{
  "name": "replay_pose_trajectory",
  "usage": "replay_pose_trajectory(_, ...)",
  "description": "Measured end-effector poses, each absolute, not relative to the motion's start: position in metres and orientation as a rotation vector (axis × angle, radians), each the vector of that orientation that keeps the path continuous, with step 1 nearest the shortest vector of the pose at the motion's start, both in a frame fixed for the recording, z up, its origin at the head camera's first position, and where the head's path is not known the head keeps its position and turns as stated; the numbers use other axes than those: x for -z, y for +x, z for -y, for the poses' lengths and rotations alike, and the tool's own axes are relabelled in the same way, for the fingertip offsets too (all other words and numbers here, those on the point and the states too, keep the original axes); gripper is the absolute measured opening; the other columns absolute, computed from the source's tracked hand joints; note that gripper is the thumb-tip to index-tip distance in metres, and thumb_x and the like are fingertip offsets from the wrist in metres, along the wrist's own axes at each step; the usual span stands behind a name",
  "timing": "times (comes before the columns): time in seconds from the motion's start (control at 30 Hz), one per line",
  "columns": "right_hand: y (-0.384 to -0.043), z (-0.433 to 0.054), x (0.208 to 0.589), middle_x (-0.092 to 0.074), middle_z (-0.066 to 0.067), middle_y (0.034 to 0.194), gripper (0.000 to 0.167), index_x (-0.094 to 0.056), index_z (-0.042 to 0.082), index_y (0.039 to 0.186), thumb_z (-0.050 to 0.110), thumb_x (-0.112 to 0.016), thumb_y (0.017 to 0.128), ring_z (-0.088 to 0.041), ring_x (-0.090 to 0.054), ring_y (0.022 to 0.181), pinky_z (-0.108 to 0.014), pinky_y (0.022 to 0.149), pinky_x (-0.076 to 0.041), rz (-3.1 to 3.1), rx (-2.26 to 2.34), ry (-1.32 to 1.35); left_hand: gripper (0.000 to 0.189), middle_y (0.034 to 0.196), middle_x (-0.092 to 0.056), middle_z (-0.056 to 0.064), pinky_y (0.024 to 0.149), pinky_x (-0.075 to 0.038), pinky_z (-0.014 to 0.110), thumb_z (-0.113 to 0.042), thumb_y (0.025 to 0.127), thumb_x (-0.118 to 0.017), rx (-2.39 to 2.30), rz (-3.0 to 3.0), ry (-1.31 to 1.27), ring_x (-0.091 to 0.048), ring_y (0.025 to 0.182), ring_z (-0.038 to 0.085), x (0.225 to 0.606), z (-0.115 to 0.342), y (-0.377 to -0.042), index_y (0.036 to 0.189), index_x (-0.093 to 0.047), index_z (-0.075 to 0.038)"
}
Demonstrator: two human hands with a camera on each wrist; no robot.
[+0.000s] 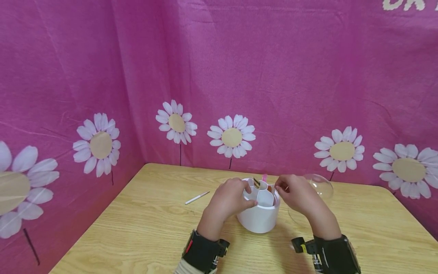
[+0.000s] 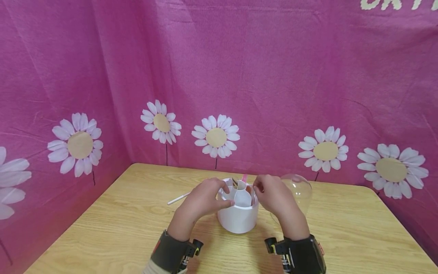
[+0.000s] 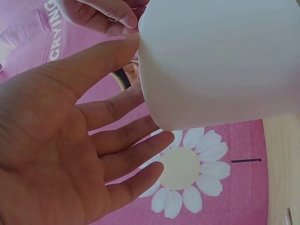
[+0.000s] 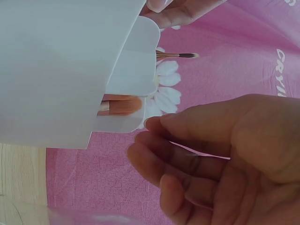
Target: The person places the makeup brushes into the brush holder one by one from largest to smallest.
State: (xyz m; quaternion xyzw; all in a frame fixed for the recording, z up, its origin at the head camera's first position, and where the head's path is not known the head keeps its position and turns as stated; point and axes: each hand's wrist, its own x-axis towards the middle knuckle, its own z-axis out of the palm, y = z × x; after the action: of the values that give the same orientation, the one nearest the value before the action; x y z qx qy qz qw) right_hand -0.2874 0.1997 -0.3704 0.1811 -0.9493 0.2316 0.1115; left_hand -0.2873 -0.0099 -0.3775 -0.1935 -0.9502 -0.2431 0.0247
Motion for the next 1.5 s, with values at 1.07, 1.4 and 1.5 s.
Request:
replay_pose_trajectory(1.07, -0.286, -0.2008, 0.3711, -0.062, 0.0, 0.073, 0.007, -0.07, 0.003, 0.087, 0.007, -0.068, 0.092, -0.016, -0.054, 0.066, -0.033, 0.06, -0.047, 2.814, -0.665, 0.516, 0.046, 0.112, -0.069, 0.006, 0.083, -0.056, 0.035, -0.034, 0.086, -0.082, 0.707, 2.899, -0.589, -0.065, 0.096, 0.019, 0.378, 0.0133, -0.2877, 0.122, -0.069, -0.009)
replay_pose_trajectory(1.4, -0.285, -0.201, 0.3701, -0.061, 0.0, 0.072, 0.008, -0.07, 0.005, 0.085, 0.008, -0.067, 0.092, -0.016, -0.054, 0.066, -0.033, 0.059, -0.046, 2.815, -0.667, 0.516, 0.039, 0.106, -0.069, 0.006, 0.075, -0.052, 0.031, -0.035, 0.086, -0.082, 0.681, 2.891, -0.617, -0.063, 0.09, 0.018, 0.376, 0.0128, -0.2857, 0.113, -0.071, -0.01)
replay_pose_trajectory(1.5, -0.2846, -0.2008, 0.37, -0.061, 0.0, 0.072, 0.008, -0.07, 0.004, 0.086, 0.009, -0.068, 0.093, -0.016, -0.054, 0.066, -0.033, 0.059, -0.046, 2.823, -0.674, 0.514, 0.039, 0.108, -0.07, 0.005, 0.077, -0.054, 0.032, -0.035, 0.086, -0.082, 0.699, 2.888, -0.618, -0.064, 0.093, 0.018, 0.3753, 0.0129, -0.2854, 0.114, -0.071, -0.009)
